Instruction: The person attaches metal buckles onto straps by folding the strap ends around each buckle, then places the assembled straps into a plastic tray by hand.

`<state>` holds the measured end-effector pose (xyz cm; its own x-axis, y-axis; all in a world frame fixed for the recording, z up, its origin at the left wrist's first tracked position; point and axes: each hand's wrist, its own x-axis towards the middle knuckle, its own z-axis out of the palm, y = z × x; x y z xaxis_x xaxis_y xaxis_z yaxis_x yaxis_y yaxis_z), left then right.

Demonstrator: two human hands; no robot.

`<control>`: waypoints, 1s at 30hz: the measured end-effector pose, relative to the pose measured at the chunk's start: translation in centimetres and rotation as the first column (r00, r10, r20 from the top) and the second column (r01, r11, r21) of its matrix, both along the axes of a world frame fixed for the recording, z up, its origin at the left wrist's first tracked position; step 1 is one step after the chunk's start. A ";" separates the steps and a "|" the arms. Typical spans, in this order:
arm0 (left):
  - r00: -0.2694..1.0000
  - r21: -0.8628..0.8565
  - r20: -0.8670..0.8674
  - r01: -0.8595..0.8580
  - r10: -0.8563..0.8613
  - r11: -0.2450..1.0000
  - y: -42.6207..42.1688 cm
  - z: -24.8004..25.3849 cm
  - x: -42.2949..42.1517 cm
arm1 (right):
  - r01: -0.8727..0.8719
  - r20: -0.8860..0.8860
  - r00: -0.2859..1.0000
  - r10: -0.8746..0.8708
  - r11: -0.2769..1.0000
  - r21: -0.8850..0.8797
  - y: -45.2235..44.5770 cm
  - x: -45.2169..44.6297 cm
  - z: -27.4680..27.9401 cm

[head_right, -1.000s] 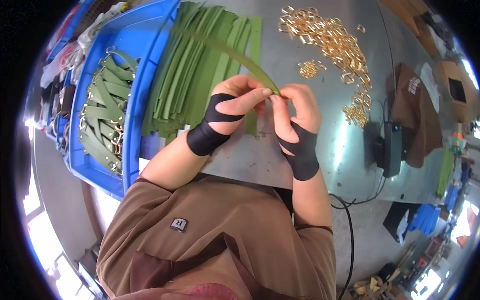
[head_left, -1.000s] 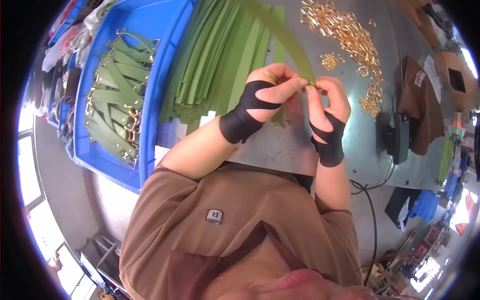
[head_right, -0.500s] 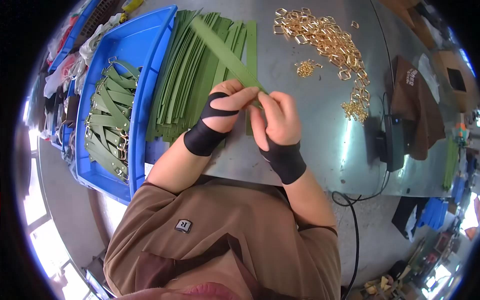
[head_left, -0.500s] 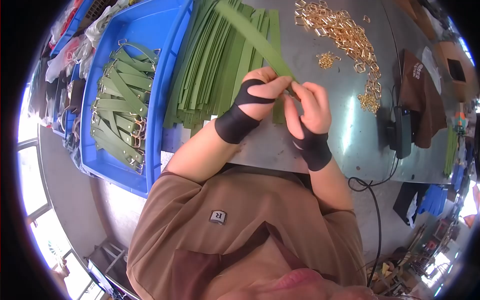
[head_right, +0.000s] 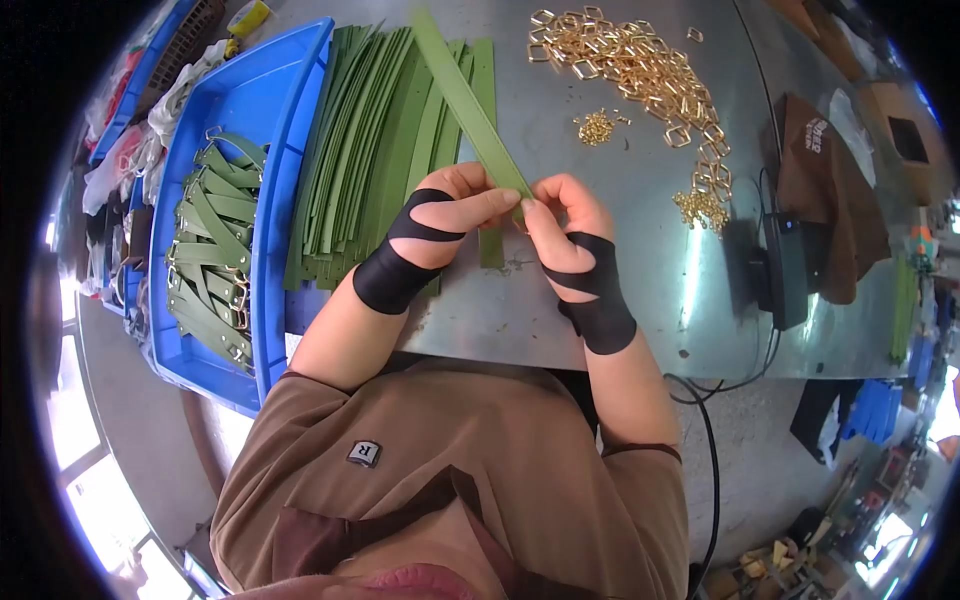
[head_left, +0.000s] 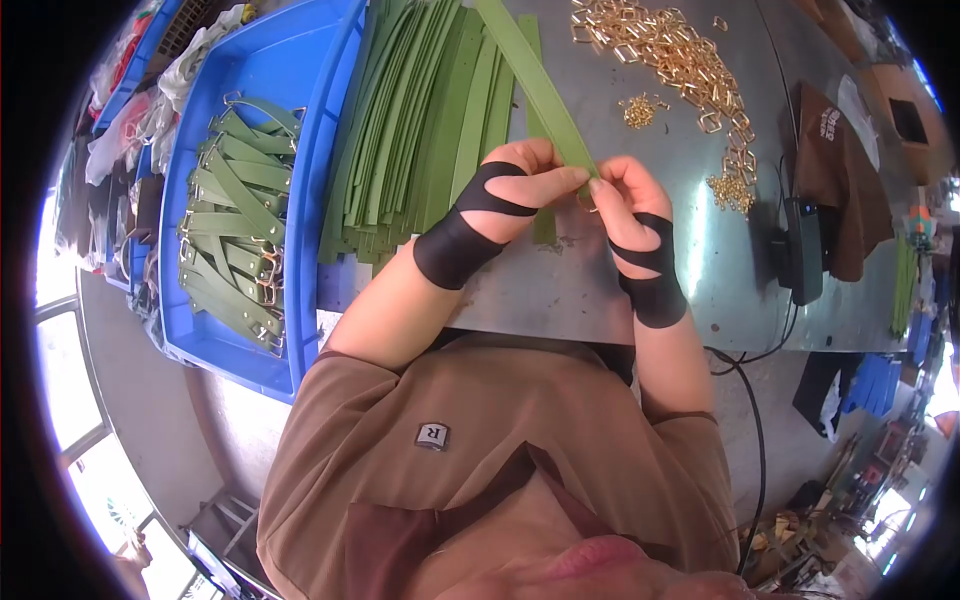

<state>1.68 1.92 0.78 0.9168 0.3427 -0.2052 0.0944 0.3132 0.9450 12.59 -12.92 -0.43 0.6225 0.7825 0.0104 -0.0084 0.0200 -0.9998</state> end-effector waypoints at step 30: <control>0.980 0.045 -0.142 -0.138 0.143 0.989 0.7 -1.2 0.7 | 0.594 0.682 0.692 -0.238 0.725 -0.349 -12.0 10.6 -0.9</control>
<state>2.33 2.62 -0.37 0.8206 0.4752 -0.3174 0.1876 0.3006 0.9351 23.17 -24.93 -1.31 0.8910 0.4256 0.1578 0.4169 -0.6297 -0.6555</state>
